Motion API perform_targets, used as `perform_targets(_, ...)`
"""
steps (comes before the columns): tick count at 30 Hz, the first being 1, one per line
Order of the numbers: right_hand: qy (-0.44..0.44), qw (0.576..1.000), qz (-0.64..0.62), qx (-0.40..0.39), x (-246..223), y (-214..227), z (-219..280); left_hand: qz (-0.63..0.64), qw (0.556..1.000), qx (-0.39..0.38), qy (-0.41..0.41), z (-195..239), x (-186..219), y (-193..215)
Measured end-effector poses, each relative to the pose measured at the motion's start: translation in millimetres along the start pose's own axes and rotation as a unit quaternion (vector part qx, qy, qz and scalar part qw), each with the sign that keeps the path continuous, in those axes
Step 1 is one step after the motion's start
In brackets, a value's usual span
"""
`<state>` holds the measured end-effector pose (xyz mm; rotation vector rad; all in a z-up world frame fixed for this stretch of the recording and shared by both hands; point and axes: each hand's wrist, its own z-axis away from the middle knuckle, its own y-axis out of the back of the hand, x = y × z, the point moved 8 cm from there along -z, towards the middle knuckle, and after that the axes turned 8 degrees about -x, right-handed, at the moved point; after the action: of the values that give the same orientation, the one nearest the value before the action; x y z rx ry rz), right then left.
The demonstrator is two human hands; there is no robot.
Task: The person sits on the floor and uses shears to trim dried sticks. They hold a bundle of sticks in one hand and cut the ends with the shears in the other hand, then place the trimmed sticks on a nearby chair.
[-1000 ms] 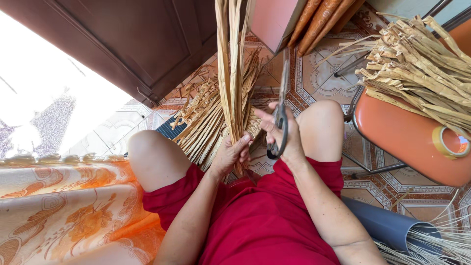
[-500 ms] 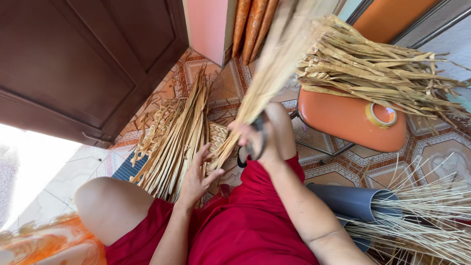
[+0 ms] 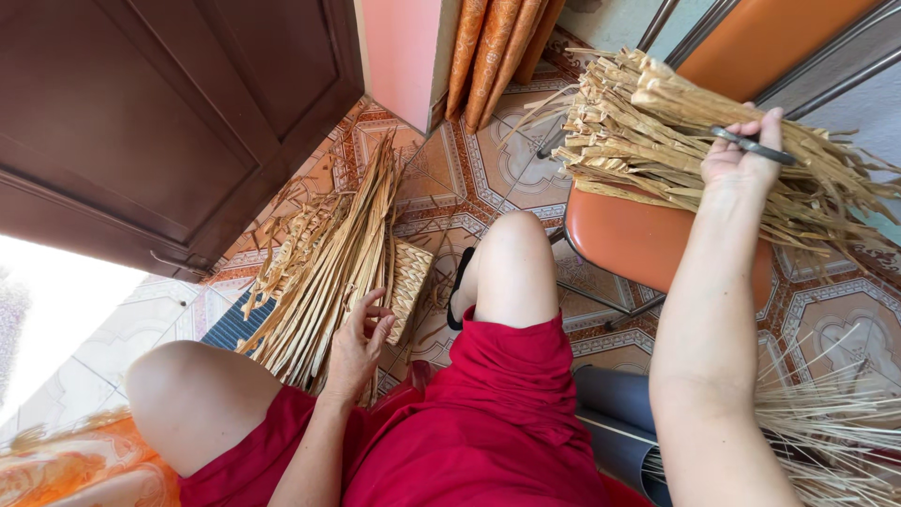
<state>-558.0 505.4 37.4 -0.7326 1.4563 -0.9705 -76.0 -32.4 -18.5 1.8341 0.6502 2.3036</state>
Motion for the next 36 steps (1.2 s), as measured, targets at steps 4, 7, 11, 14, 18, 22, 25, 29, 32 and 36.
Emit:
perform_targets(4, 0.011, 0.990, 0.096, 0.101, 20.9, 49.9, -17.7, 0.003, 1.000, 0.006, 0.016, -10.6, -13.9, -0.8)
perform_targets(7, -0.012, 0.973, 0.147, 0.179, 37.5, 64.7, -14.8, -0.013, 0.998, -0.006, 0.056, -15.3, -26.0, -4.2)
perform_targets(11, -0.027, 0.973, 0.142, 0.180, 38.1, 57.5, -13.0, -0.031, 0.999, 0.000, 0.044, -18.6, -28.8, -3.4)
perform_targets(14, -0.032, 0.972, 0.132, 0.193, 33.8, 50.4, -11.9, -0.034, 0.999, 0.008, 0.029, -18.2, -27.1, -2.7)
perform_targets(18, -0.023, 0.972, 0.124, 0.200, 28.0, 40.7, -5.8, -0.061, 0.998, -0.004, 0.026, -18.3, -22.9, -3.9)
perform_targets(22, -0.009, 0.977, 0.082, 0.194, 29.2, 26.3, 1.6, -0.077, 0.997, 0.022, -0.014, -11.5, -10.3, 5.8)
perform_targets(25, -0.021, 0.983, 0.063, 0.170, 26.7, 10.5, 2.6, -0.071, 0.997, 0.015, 0.010, -9.8, -8.4, 9.9)
perform_targets(29, -0.010, 0.984, 0.061, 0.167, 20.3, 2.0, 8.9, -0.049, 0.998, 0.026, 0.008, -5.4, -5.6, 17.8)
perform_targets(32, -0.012, 0.985, 0.081, 0.152, 19.4, -5.0, 13.4, -0.044, 0.998, 0.040, -0.006, -2.5, -4.3, 23.3)
perform_targets(36, -0.015, 0.977, 0.142, 0.159, 18.6, -13.1, 24.3, -0.059, 0.998, 0.031, 0.010, -3.1, -7.1, 22.7)
